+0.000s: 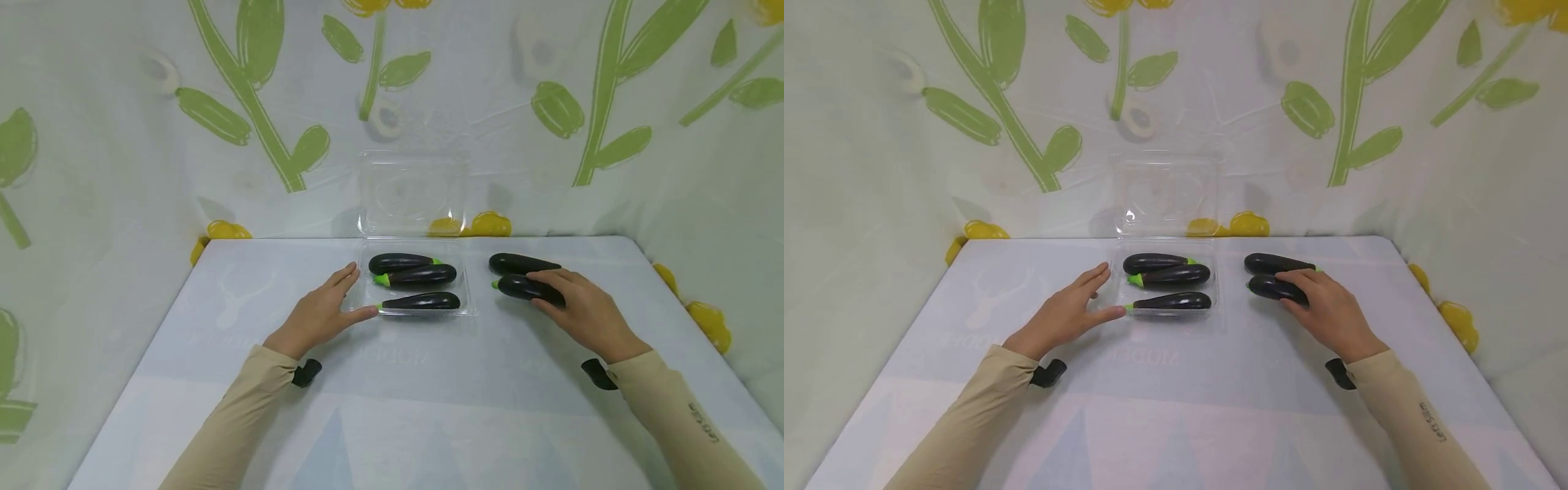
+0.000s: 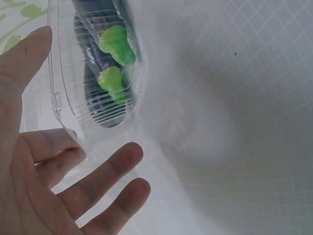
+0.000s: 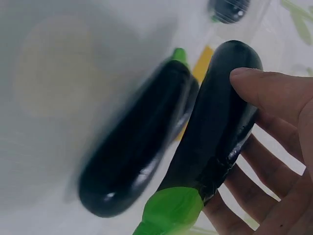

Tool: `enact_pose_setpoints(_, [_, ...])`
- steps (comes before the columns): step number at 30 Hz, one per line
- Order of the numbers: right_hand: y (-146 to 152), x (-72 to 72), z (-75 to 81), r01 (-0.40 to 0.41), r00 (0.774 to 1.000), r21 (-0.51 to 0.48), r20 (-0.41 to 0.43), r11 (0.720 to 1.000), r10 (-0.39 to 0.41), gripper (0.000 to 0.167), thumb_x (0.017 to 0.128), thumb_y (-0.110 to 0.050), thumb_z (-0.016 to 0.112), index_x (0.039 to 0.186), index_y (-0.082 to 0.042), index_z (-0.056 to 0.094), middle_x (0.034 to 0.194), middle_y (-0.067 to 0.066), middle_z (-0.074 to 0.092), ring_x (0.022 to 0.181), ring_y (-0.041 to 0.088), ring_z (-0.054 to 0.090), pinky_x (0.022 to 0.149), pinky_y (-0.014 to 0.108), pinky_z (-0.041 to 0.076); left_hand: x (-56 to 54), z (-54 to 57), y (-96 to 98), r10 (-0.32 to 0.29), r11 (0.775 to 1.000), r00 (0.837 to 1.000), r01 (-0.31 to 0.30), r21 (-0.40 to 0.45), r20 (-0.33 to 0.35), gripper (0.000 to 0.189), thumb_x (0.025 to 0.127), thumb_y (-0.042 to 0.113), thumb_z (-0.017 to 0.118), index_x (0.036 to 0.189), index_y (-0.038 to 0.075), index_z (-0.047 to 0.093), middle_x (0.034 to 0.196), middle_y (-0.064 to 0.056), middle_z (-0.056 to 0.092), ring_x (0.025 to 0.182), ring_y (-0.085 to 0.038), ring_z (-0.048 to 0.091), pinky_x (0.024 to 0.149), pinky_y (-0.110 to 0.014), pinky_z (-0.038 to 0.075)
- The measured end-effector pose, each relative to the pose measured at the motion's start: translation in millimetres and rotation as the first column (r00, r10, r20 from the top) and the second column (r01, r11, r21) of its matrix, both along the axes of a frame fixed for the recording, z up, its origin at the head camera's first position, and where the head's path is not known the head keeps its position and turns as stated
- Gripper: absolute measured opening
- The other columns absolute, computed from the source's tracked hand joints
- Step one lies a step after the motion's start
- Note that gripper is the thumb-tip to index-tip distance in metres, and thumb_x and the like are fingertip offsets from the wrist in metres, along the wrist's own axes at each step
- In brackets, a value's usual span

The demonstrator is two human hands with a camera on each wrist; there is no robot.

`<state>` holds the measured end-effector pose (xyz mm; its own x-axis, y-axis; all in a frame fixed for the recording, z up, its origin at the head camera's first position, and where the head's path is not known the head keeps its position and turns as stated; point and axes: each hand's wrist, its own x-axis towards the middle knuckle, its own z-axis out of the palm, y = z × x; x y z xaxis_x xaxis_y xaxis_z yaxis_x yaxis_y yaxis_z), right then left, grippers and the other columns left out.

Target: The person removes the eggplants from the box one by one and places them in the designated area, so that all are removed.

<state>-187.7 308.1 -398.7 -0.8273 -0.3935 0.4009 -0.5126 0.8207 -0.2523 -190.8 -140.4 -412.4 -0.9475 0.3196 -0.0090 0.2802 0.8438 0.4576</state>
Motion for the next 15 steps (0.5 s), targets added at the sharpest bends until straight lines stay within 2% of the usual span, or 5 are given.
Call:
enact_pose_setpoints(8, [9, 1.2, -12.4, 0.043, 0.993, 0.062, 0.11, 0.997, -0.049, 0.048, 0.086, -0.014, 0.082, 0.132, -0.011, 0.066, 0.125, 0.022, 0.064, 0.116, 0.045, 0.059, 0.091, 0.063, 0.049, 0.0, 1.2, 0.5, -0.007, 1.0, 1.0, 0.007, -0.004, 0.01, 0.097, 0.091, 0.07, 0.059, 0.161, 0.01, 0.028, 0.168, 0.0, 0.02, 0.148, -0.028, 0.033, 0.112, -0.053, 0.038])
enact_pose_setpoints(15, [12, -0.5, -19.2, 0.034, 0.998, 0.067, 0.058, 0.997, -0.038, 0.05, 0.082, -0.009, 0.085, 0.128, -0.009, 0.067, 0.122, 0.022, 0.065, 0.114, 0.044, 0.061, 0.09, 0.062, 0.05, 0.3, 1.3, 1.3, -0.003, 1.0, 1.0, 0.003, -0.005, 0.009, 0.096, 0.091, 0.068, 0.06, 0.16, 0.009, 0.029, 0.168, 0.0, 0.02, 0.148, -0.028, 0.034, 0.112, -0.053, 0.038])
